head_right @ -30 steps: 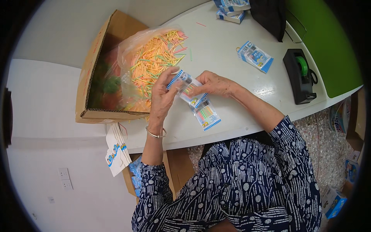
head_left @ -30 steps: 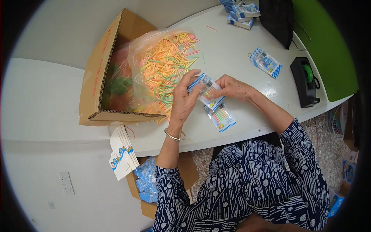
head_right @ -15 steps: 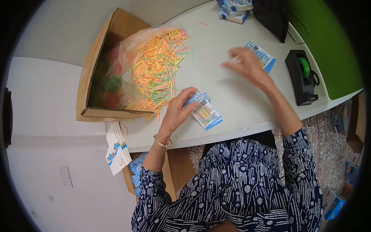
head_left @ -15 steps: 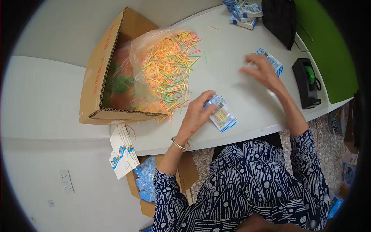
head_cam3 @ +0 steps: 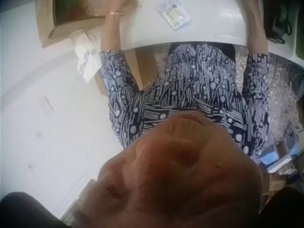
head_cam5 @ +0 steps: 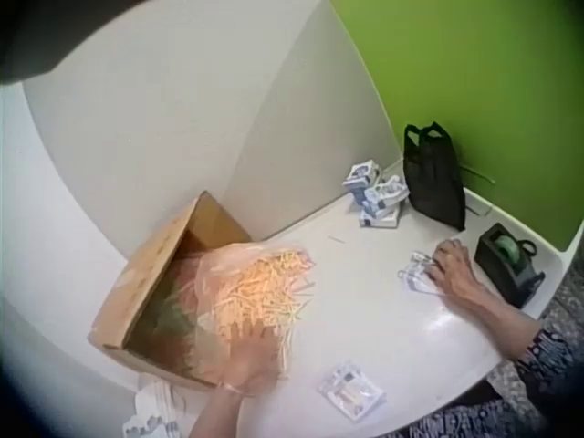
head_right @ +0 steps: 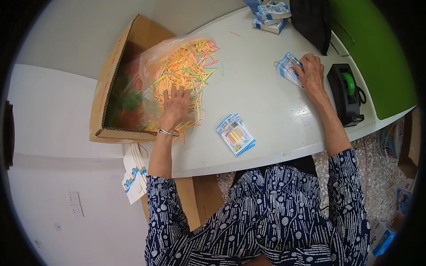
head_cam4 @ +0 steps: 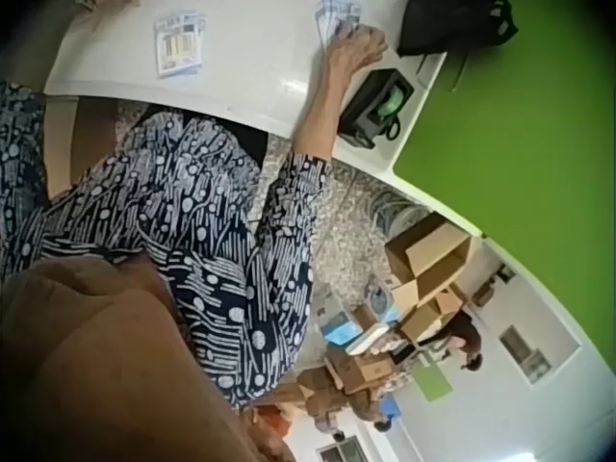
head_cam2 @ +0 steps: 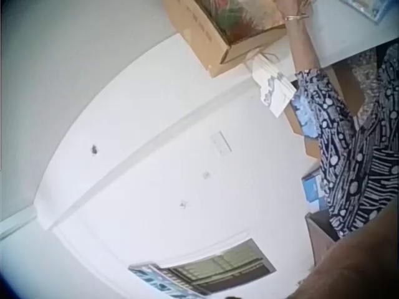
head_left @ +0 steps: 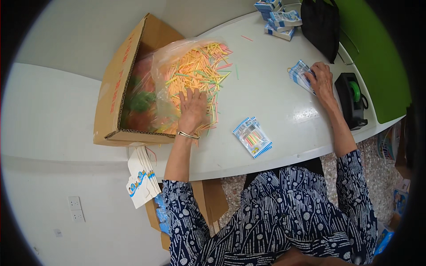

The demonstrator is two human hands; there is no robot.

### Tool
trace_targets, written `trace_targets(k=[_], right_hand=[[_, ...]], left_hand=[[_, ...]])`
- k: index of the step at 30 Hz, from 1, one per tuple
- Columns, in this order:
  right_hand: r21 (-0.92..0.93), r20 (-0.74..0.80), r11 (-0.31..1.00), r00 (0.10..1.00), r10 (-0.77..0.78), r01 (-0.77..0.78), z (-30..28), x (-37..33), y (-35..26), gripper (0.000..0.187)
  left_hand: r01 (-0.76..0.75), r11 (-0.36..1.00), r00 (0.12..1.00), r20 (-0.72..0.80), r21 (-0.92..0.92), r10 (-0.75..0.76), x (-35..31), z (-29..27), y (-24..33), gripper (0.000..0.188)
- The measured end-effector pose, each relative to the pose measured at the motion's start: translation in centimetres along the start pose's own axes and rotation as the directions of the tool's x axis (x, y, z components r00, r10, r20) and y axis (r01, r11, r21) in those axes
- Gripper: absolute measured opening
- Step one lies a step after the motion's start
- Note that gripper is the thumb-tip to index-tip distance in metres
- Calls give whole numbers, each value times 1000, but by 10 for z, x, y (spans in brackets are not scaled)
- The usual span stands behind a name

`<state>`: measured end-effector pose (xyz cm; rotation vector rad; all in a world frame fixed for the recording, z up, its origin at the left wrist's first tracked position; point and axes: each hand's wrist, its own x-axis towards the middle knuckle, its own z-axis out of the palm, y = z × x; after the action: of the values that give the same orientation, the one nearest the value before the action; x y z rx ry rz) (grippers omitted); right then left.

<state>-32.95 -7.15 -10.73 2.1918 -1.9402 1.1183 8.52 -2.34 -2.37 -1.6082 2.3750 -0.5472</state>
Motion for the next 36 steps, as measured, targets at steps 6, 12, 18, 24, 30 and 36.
trace_targets(k=[6,12,18,24,30,36], right_hand=[[3,-44,1000,999,10,-10,2,-2,4,19],[53,-30,998,998,48,-47,0,0,-2,20],[-30,-52,999,998,42,-43,-9,1,-8,21],[-43,-130,996,988,-84,79,-13,2,-12,16],[-17,-166,992,978,-123,121,-18,5,-21,14],[18,-174,989,974,-143,148,-13,1,-15,14]], left_hand=[[-40,950,992,97,-311,74,-22,-23,25,93],[75,935,994,-46,-348,-97,-46,6,51,76],[58,984,993,-92,-169,-75,-21,18,31,58],[112,994,993,27,-16,-112,25,34,5,38],[156,946,984,-133,285,-122,51,66,11,35],[175,983,948,-259,-55,-183,62,62,9,19]])
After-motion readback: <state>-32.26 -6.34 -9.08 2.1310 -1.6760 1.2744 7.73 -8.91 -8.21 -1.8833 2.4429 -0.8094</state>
